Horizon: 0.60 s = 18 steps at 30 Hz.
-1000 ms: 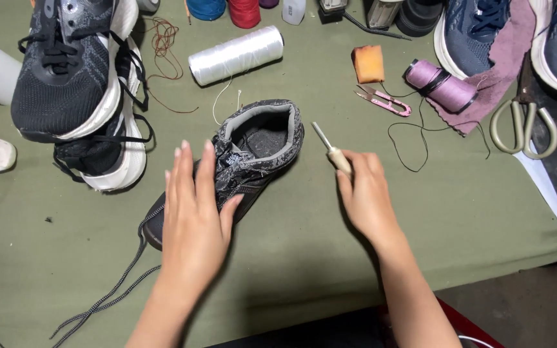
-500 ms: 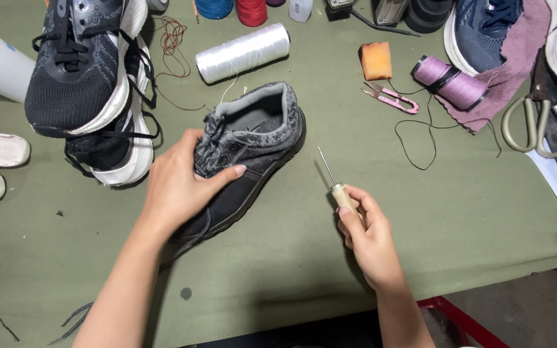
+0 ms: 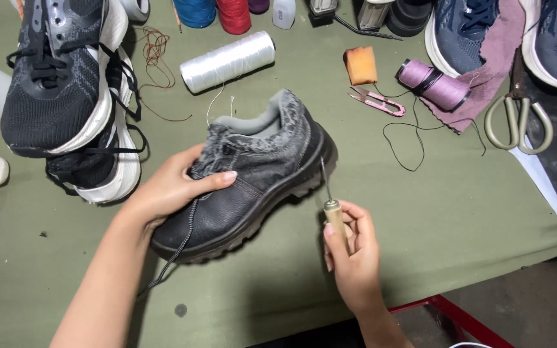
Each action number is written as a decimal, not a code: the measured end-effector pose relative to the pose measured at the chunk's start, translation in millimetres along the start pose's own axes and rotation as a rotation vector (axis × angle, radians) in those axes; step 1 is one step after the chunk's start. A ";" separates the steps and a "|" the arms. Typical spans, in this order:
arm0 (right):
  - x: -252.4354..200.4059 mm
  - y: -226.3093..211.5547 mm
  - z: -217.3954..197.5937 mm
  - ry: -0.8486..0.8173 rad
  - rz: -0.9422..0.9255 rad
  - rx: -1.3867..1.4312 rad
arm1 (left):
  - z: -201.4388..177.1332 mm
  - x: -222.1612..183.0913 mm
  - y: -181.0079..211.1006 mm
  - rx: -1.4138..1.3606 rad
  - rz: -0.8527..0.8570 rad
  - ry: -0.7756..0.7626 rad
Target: A person is hand-stitching a black leather boot using an awl and thread at a repair bench.
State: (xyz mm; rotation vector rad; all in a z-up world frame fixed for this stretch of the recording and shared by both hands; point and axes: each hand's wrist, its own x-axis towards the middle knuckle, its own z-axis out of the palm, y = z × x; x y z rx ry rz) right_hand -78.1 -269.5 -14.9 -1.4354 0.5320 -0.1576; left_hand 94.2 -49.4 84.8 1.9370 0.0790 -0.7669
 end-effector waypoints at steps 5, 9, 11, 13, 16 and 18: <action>-3.1 0.3 12.8 -0.147 -0.021 -0.045 | 0.7 5.7 15.9 0.394 -0.084 -0.082; -2.8 -5.5 17.7 -0.216 -0.019 -0.159 | 2.0 1.8 -1.7 0.566 0.000 0.021; -2.8 -16.1 21.1 -0.176 0.042 -0.326 | 11.7 -13.2 -10.7 0.835 0.322 0.350; -0.9 -17.3 18.6 -0.191 -0.002 -0.380 | 23.0 -23.5 -3.8 0.819 0.206 0.241; -2.4 -26.1 12.7 -0.203 -0.027 -0.477 | 30.6 -29.4 -6.5 0.817 0.068 0.113; -5.2 -32.4 5.0 -0.196 -0.014 -0.516 | 31.8 -28.7 -5.6 0.838 0.053 0.095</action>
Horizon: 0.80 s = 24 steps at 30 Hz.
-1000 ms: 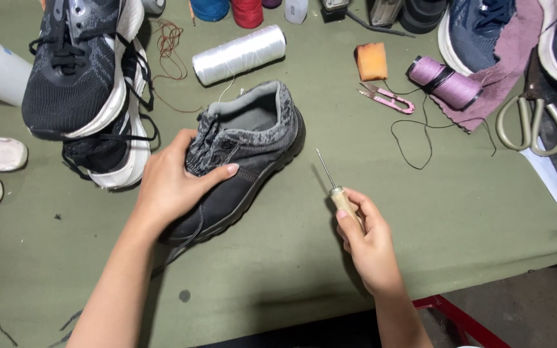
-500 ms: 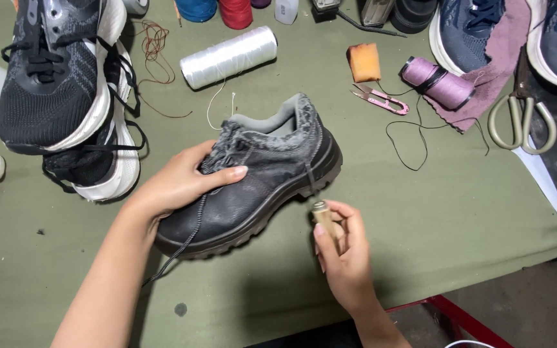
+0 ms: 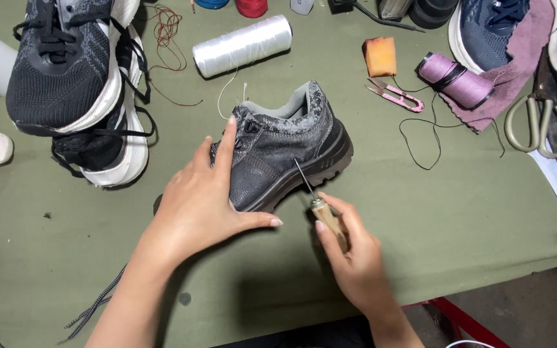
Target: A person is hand-stitching a black leather boot using an awl and thread at a repair bench.
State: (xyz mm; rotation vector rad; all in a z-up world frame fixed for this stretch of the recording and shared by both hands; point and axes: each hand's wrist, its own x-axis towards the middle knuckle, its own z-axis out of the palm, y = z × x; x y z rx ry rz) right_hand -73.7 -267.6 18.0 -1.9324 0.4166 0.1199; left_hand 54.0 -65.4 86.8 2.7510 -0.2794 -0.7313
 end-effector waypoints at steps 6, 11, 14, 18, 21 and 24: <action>-27.9 -5.0 -19.1 0.096 -0.394 -0.191 | -6.3 -2.5 6.2 0.032 -0.033 -0.037; -39.1 -9.0 -16.1 0.097 -0.515 -0.268 | 5.8 -4.0 1.7 0.057 0.033 0.068; -40.0 -14.4 -13.6 0.094 -0.526 -0.231 | 14.6 -5.4 -1.5 0.063 0.080 0.135; -41.0 -16.4 -11.8 0.077 -0.493 -0.224 | 19.3 -4.7 -4.5 0.067 0.097 0.158; -43.2 -16.7 -11.9 0.057 -0.375 -0.207 | 18.2 -4.8 -5.2 0.039 0.096 0.150; -43.4 -18.3 -13.4 0.055 -0.361 -0.218 | 17.0 -3.6 -5.5 0.063 0.095 0.125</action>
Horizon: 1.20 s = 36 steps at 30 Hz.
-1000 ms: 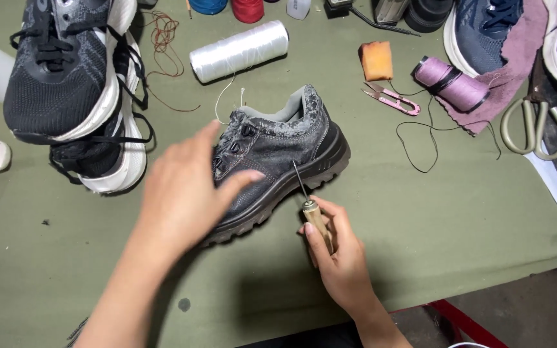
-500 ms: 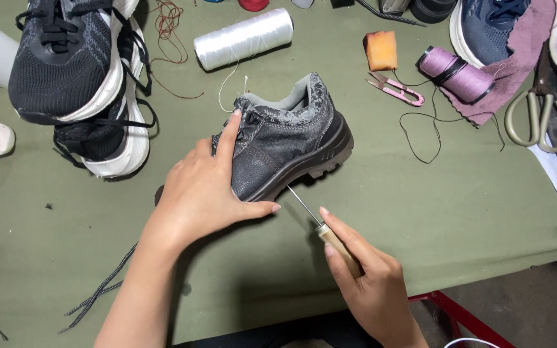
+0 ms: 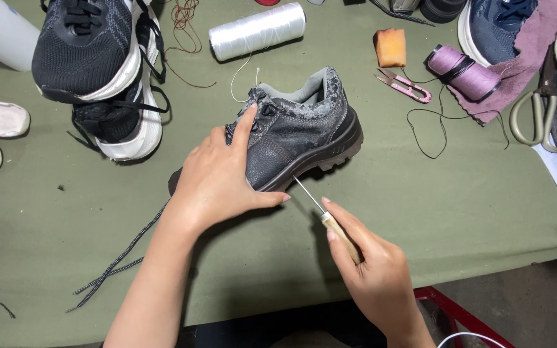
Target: A person is hand-stitching a black leather boot using an awl and thread at a repair bench.
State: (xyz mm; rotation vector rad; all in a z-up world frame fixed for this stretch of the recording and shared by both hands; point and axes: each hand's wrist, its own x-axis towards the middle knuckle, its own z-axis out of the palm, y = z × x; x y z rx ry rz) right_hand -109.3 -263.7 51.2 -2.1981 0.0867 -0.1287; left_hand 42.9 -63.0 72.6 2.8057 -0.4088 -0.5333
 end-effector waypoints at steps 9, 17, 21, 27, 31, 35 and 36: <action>5.4 -1.0 -2.0 -0.044 0.004 -0.048 | 4.3 0.0 -2.6 0.000 0.022 0.040; 4.6 0.5 -1.6 -0.020 -0.029 -0.097 | 7.7 0.6 -4.7 0.005 0.049 0.075; 4.0 1.9 -3.4 -0.007 -0.079 -0.159 | 10.3 0.3 -5.1 0.011 0.053 0.089; 3.6 -1.2 -4.6 0.012 -0.090 -0.306 | 6.5 -0.7 -2.5 0.008 0.029 0.061; 4.9 -2.5 -6.8 0.016 -0.103 -0.403 | 5.9 -0.3 -2.7 0.002 0.030 0.061; 8.6 -2.8 -12.4 -0.146 0.072 -0.322 | 7.3 0.0 -2.6 0.002 0.028 0.061; 8.4 -2.9 -13.1 -0.145 0.073 -0.322 | 8.0 -0.4 -2.8 0.002 0.029 0.061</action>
